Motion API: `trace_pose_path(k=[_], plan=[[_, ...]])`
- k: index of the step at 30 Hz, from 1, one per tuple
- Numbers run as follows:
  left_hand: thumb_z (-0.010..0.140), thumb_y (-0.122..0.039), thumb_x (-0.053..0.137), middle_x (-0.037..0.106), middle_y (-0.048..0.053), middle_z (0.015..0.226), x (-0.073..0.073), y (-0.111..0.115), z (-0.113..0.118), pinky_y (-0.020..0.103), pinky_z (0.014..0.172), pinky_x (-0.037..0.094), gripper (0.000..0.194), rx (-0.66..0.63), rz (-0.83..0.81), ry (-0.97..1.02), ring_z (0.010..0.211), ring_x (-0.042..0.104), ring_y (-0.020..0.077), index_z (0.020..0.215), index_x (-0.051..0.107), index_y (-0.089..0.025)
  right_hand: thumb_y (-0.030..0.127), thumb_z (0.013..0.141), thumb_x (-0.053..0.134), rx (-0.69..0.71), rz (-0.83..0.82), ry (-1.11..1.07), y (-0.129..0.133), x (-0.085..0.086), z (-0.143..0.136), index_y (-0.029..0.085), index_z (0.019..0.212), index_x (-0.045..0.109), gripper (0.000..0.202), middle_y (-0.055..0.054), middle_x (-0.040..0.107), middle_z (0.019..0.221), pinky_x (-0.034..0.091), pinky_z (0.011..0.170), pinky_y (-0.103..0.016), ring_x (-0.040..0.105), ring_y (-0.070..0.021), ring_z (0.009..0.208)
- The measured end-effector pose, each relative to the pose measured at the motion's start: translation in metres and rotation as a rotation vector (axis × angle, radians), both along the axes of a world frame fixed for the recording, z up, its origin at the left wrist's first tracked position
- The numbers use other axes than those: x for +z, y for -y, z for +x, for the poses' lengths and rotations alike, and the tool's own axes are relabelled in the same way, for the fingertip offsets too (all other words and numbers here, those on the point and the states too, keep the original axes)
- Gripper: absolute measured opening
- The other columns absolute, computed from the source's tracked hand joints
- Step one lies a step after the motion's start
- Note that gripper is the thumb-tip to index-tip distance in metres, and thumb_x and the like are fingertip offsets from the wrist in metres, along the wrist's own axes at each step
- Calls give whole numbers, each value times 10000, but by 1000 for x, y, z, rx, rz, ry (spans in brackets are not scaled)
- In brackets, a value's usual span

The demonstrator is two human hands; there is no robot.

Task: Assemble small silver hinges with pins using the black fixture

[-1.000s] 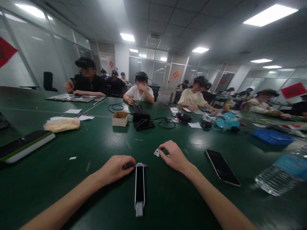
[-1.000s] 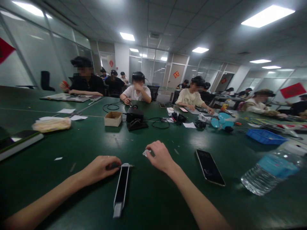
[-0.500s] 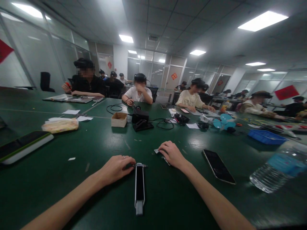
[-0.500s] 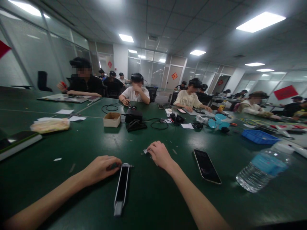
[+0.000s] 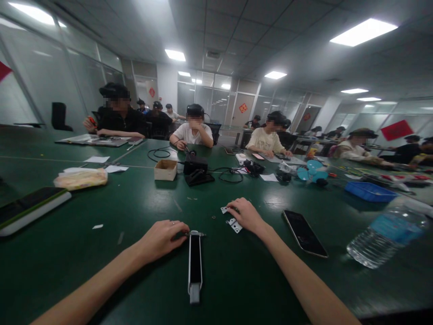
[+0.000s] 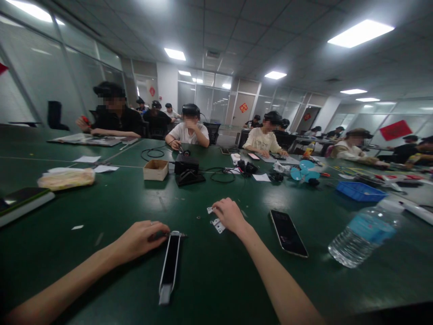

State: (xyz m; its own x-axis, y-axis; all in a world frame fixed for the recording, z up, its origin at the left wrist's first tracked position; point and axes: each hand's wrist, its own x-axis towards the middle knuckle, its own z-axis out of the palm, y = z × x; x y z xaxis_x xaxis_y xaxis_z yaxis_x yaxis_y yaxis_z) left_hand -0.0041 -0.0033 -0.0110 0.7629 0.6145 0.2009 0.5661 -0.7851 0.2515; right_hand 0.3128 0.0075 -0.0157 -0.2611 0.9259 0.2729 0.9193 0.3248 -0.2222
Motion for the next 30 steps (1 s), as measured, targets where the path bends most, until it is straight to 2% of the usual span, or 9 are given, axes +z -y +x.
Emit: trace_pose_path(k=[4,6,9,14,17,21,26,30], plan=[[888,-212,521,692,0,946,0,-1,0,244,701,471,176,7,8,-1,798,646,152,1041,607,-219,381,911,530,29,-166,-1,9,16,9,199,1027,675,260,-66,639,970,411,797,-320,549,-199,910],[887,-216,519,693,3,949,-1,-1,0,247,704,471,179,6,9,2,793,646,153,1041,609,-217,406,877,567,64,-270,0,12,19,13,208,987,691,257,-66,620,989,407,804,-324,545,-207,929],[884,-224,518,689,3,959,-3,-2,-1,245,707,470,184,4,3,14,799,642,152,1043,610,-222,389,849,597,90,-327,-34,14,20,17,200,917,697,224,-70,594,1034,399,830,-327,534,-215,972],[890,-250,497,678,1,917,-12,-6,-3,247,660,453,194,9,19,25,754,627,156,1040,620,-236,353,877,550,55,-291,-194,11,25,30,181,910,642,197,-44,626,958,409,744,-273,559,-170,859],[890,-249,481,678,-1,919,-17,-9,-4,242,668,452,206,0,24,47,762,625,155,1042,620,-243,330,927,468,-90,-156,-228,4,25,41,169,934,598,207,-36,642,870,397,675,-250,569,-150,764],[897,-263,468,681,0,946,-19,-10,-4,240,684,456,212,-2,4,57,795,630,158,1047,617,-251,270,931,457,-246,-22,-118,-6,16,54,156,932,582,169,-59,646,871,385,701,-258,581,-165,795],[904,-291,454,682,2,957,-19,-10,-5,242,675,461,228,5,-13,60,788,632,162,1059,617,-254,283,923,490,-294,-41,-37,-10,8,63,163,910,601,165,-73,648,902,376,712,-264,587,-177,819],[902,-297,445,685,3,955,-15,-9,-4,252,688,471,238,-2,-27,47,787,635,166,1053,622,-249,288,876,576,-299,-107,35,-9,6,63,168,872,636,134,-71,655,909,378,712,-260,594,-184,842]])
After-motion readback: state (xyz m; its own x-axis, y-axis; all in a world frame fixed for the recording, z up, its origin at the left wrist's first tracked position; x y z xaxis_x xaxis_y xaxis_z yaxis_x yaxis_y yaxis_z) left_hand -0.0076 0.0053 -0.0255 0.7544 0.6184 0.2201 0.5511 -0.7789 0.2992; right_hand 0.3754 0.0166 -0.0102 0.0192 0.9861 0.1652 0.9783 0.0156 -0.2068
